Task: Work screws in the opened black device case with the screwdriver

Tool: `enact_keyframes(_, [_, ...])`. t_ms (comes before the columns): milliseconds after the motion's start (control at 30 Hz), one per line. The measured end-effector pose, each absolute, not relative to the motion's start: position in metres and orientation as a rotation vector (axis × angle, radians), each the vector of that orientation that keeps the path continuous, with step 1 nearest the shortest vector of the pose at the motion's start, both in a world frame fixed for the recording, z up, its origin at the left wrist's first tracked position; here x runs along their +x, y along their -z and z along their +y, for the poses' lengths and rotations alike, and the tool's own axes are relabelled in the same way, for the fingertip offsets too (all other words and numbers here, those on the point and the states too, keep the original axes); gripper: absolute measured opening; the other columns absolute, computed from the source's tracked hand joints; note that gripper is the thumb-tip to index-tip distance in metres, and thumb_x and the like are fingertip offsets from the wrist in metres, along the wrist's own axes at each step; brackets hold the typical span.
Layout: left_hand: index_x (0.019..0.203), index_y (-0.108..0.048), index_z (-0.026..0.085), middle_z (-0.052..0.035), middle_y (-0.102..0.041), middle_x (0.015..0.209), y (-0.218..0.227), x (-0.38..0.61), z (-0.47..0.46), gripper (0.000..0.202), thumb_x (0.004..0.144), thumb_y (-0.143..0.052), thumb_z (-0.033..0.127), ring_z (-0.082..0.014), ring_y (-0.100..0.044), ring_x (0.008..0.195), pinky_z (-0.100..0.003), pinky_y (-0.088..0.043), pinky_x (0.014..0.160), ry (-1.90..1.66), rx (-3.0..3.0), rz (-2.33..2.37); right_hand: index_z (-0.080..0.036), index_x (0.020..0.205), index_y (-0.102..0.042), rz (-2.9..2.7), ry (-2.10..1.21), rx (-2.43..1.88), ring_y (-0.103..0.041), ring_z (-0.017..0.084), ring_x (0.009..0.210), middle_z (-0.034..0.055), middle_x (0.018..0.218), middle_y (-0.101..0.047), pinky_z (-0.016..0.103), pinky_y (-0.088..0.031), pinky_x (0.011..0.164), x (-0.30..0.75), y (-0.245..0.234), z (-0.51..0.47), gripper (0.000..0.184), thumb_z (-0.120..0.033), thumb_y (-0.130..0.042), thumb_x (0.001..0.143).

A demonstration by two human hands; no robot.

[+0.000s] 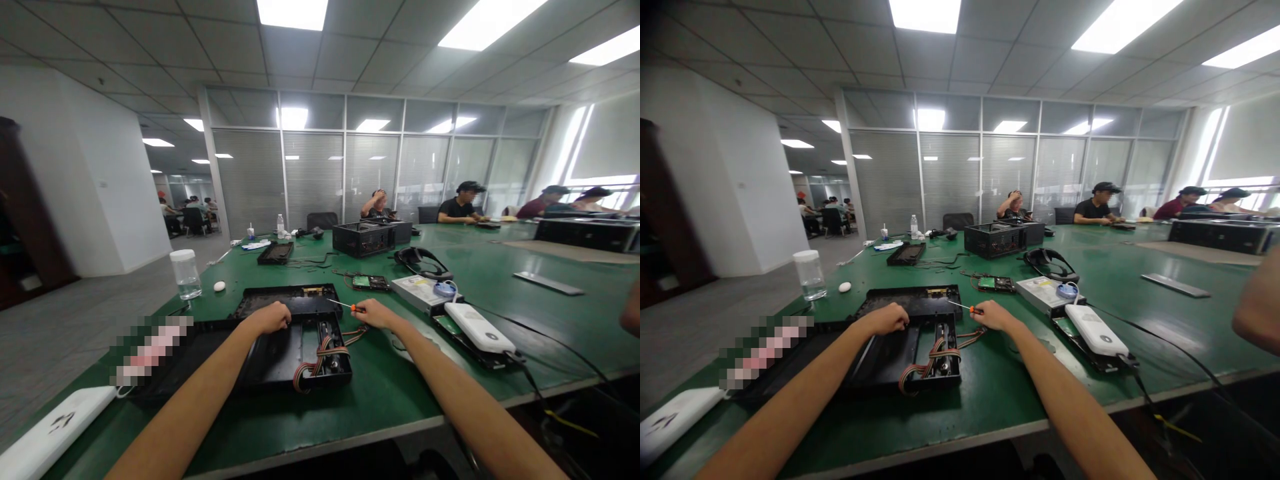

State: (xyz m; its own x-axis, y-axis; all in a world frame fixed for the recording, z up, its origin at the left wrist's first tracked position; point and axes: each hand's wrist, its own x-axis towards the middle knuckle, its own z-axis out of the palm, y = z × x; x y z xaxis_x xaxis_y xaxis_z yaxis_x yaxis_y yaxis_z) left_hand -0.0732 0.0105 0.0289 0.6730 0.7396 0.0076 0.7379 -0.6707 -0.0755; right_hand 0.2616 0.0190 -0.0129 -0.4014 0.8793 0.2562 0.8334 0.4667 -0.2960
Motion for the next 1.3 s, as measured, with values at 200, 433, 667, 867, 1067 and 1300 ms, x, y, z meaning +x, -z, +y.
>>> enact_keyframes(200, [0.075, -0.065, 0.017, -0.0064, -0.064, 0.079, -0.026, -0.068, 0.008, 0.017, 0.072, -0.049, 0.011, -0.0162, -0.059, 0.079, -0.022, -0.044, 0.071, -0.102, -2.694, -1.263, -0.014, 0.063, -0.06, -2.344, -0.19, -1.44, -0.04, 0.009, 0.051, -0.0015, 0.054, -0.052, 0.02, -0.023, 0.048, 0.261, 0.012, 0.018, 0.032, -0.04, -0.047, 0.075])
enact_keyframes(433, [0.078, -0.063, 0.011, -0.0147, -0.062, 0.079, -0.023, -0.053, -0.001, 0.02, 0.075, -0.044, 0.009, -0.0232, -0.061, 0.077, -0.031, -0.047, 0.067, -0.171, -2.46, -1.271, -0.013, 0.065, -0.061, -2.343, -0.233, -1.456, -0.041, 0.009, 0.052, -0.0013, 0.055, -0.052, 0.02, -0.024, 0.048, 0.261, 0.012, 0.018, 0.031, -0.04, -0.048, 0.074])
enact_keyframes(667, [0.082, -0.059, 0.012, -0.013, -0.061, 0.088, -0.031, -0.049, -0.01, 0.016, 0.075, -0.046, 0.006, -0.0217, -0.059, 0.082, -0.03, -0.044, 0.072, -0.152, -2.505, -1.205, -0.014, 0.064, -0.06, -2.363, -0.211, -1.441, -0.041, 0.009, 0.052, -0.0007, 0.056, -0.053, 0.02, -0.024, 0.049, 0.26, 0.011, 0.016, 0.033, -0.041, -0.046, 0.075])
enact_keyframes(867, [0.08, -0.06, 0.017, -0.0023, -0.063, 0.08, -0.036, -0.043, -0.016, 0.015, 0.079, -0.045, 0.015, -0.0122, -0.056, 0.074, -0.019, -0.041, 0.07, -0.016, -2.859, -1.081, -0.014, 0.065, -0.06, -2.349, -0.21, -1.422, -0.04, 0.009, 0.053, -0.0009, 0.057, -0.053, 0.02, -0.025, 0.05, 0.259, 0.007, 0.014, 0.033, -0.042, -0.046, 0.075])
enact_keyframes(1067, [0.079, -0.068, 0.017, -0.001, -0.067, 0.077, -0.035, -0.047, -0.009, 0.02, 0.072, -0.051, 0.009, -0.0102, -0.058, 0.069, -0.015, -0.04, 0.069, 0.008, -3.047, -1.014, -0.013, 0.064, -0.059, -2.324, -0.184, -1.383, -0.038, 0.009, 0.052, -0.002, 0.056, -0.05, 0.02, -0.025, 0.05, 0.257, 0.006, 0.014, 0.034, -0.042, -0.045, 0.075])
enact_keyframes(1300, [0.077, -0.069, 0.017, -0.0021, -0.068, 0.074, -0.031, -0.053, -0.002, 0.019, 0.063, -0.059, 0.01, -0.0127, -0.059, 0.069, -0.017, -0.041, 0.069, -0.044, -3.069, -1.072, -0.013, 0.061, -0.056, -2.323, -0.229, -1.322, -0.036, 0.008, 0.051, -0.0033, 0.053, -0.044, 0.02, -0.024, 0.049, 0.256, 0.007, 0.014, 0.034, -0.043, -0.045, 0.075])
